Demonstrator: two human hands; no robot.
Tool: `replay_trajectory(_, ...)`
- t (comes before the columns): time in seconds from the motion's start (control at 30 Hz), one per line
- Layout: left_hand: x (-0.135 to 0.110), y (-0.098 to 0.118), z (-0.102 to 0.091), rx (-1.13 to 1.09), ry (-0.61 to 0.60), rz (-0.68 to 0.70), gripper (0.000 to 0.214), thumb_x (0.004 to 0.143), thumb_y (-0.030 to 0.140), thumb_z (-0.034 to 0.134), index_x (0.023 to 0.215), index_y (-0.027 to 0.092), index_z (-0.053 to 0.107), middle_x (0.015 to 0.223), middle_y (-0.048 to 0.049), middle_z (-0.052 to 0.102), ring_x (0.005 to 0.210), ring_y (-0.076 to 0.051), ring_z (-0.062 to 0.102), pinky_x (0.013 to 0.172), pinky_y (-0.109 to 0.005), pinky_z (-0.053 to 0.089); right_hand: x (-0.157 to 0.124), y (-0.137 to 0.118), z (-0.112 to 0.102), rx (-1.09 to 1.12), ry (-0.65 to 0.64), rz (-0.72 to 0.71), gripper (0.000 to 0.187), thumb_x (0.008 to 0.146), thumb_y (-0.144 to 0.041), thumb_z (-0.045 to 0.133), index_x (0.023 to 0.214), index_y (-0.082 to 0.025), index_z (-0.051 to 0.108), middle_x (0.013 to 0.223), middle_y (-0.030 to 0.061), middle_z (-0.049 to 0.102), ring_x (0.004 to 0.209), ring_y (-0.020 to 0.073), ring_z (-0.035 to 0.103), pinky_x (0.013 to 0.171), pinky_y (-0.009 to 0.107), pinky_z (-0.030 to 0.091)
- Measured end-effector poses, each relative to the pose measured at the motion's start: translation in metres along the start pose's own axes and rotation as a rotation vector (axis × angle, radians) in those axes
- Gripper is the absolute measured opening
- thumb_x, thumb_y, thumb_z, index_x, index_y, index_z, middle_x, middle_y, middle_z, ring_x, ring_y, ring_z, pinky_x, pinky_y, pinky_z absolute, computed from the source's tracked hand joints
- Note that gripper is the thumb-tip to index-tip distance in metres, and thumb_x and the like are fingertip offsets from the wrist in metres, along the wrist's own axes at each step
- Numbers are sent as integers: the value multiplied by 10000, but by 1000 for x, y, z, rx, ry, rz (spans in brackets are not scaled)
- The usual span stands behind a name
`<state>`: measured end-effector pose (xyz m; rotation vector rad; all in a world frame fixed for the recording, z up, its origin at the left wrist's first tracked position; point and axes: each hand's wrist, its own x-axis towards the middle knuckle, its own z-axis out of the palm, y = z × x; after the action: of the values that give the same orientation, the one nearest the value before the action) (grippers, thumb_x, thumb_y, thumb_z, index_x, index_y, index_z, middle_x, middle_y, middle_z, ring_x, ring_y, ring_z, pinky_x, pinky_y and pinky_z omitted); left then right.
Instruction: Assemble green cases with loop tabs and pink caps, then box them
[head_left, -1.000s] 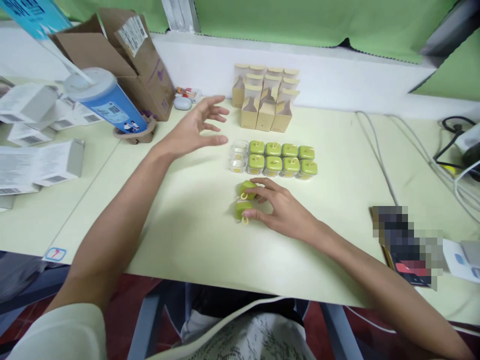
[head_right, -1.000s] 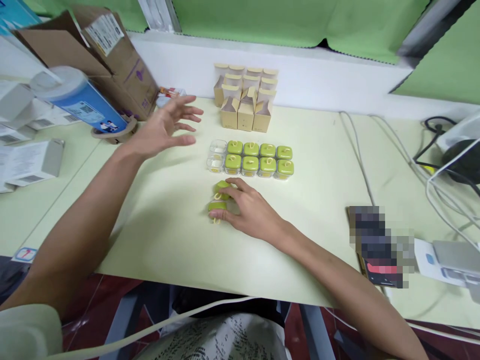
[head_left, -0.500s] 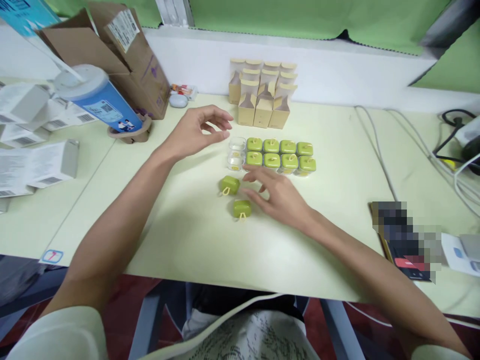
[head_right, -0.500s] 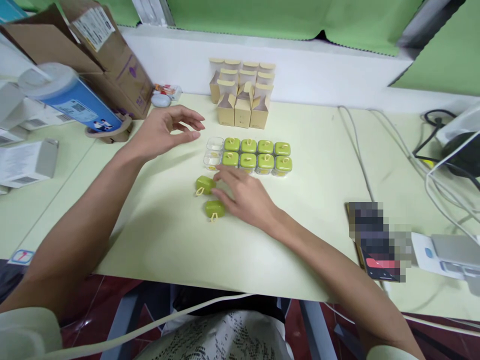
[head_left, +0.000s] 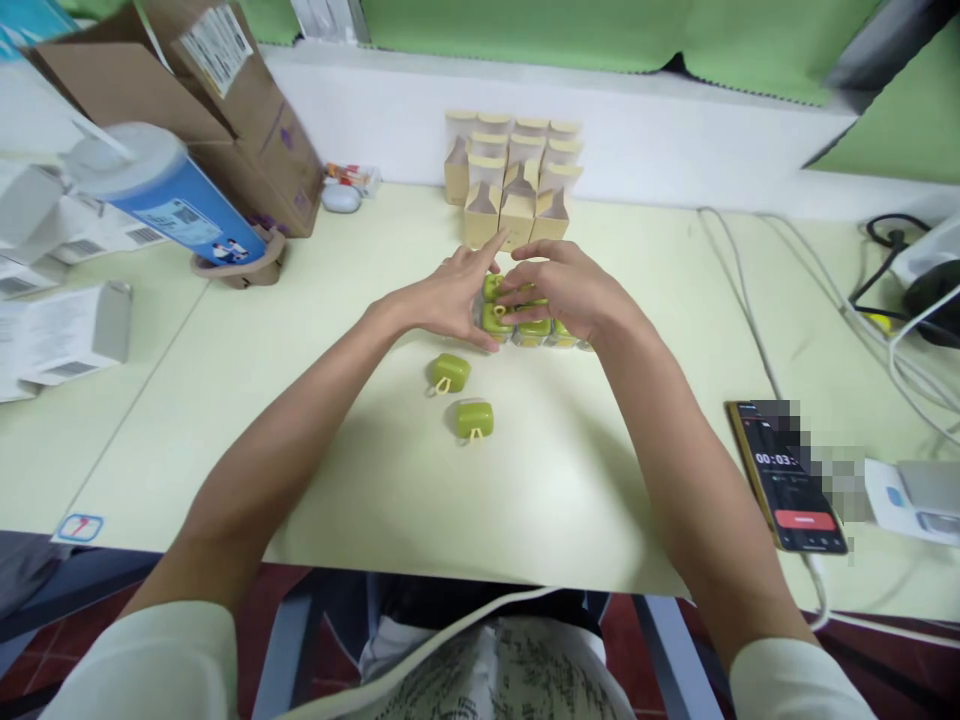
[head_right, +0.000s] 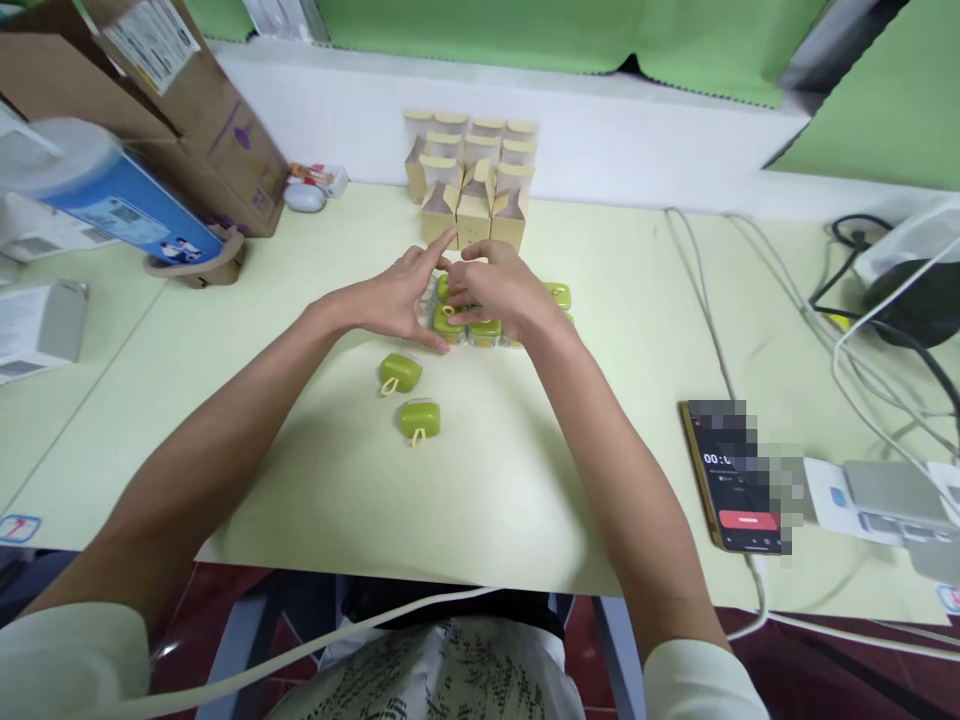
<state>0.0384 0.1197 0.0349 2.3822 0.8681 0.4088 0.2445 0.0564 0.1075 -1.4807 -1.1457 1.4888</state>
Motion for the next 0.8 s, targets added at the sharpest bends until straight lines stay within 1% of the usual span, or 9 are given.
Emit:
replay_trajectory(0.1,1,-3,5,-64,32,-2,1733,519,776,971,1825,271,-50,1750,-209,404,1641,-505,325,1360,-664,253,4,5,3,5,-93,-14,237,834,-67,763,938,-244,644,817,34,705,823,241,765,831,435,731)
replay_trajectory(0.17,3,-4,8,-88,52,6,1765,512,764,981,1819,271,-98,1713,-200,445,1632,-496,342,1361,-662,251,5,7,6,-10,-154,-48,220,824,-68,776,800,-244,646,766,29,670,792,213,733,854,398,718)
replay_trajectory(0.3,5,-5,13,-95,73,-1,1807,493,673,1023,1812,255,-139,1590,-200,553,1615,-506,360,1353,-692,244,4,11,15,-23,-134,-67,294,853,-60,762,678,-240,609,722,22,625,740,173,672,890,366,676)
replay_trajectory(0.47,6,-4,17,-94,106,-12,1835,445,708,1028,1814,214,-90,1583,-229,550,1673,-557,245,1360,-751,210,2,11,19,-65,-42,-79,323,954,-174,737,673,-238,591,711,38,631,743,188,677,864,381,631)
replay_trajectory(0.53,6,-4,17,-88,123,-22,1823,428,710,1034,1816,207,-35,1629,-250,507,1691,-579,197,1359,-759,216,-1,5,15,-90,-41,-96,310,952,-177,738,678,-237,606,712,44,642,760,196,674,864,380,620)
replay_trajectory(0.6,6,-5,18,-65,128,-33,1796,423,684,1040,1818,226,5,1677,-248,465,1696,-589,184,1358,-755,236,-9,-4,9,-103,-42,-158,282,928,-177,770,688,-236,634,716,52,653,778,209,670,865,385,616)
replay_trajectory(0.7,6,-3,17,-28,110,-39,1759,447,616,1034,1823,286,-10,1689,-199,482,1670,-564,274,1359,-720,282,-34,-17,-3,-64,-37,-319,209,909,-215,804,729,-240,699,789,70,708,851,245,700,875,400,626)
replay_trajectory(0.73,6,-2,16,-21,98,-39,1751,463,599,1025,1824,291,-32,1678,-188,501,1652,-549,318,1357,-705,296,-45,-18,-7,-44,-43,-351,178,905,-231,810,750,-247,723,826,71,735,890,256,718,877,399,631)
replay_trajectory(0.8,5,2,13,-12,62,-48,1746,495,592,1005,1821,267,-84,1655,-190,530,1616,-519,391,1349,-676,319,-67,-10,-12,5,-38,-350,87,885,-228,812,811,-257,779,872,66,780,921,256,742,844,384,636)
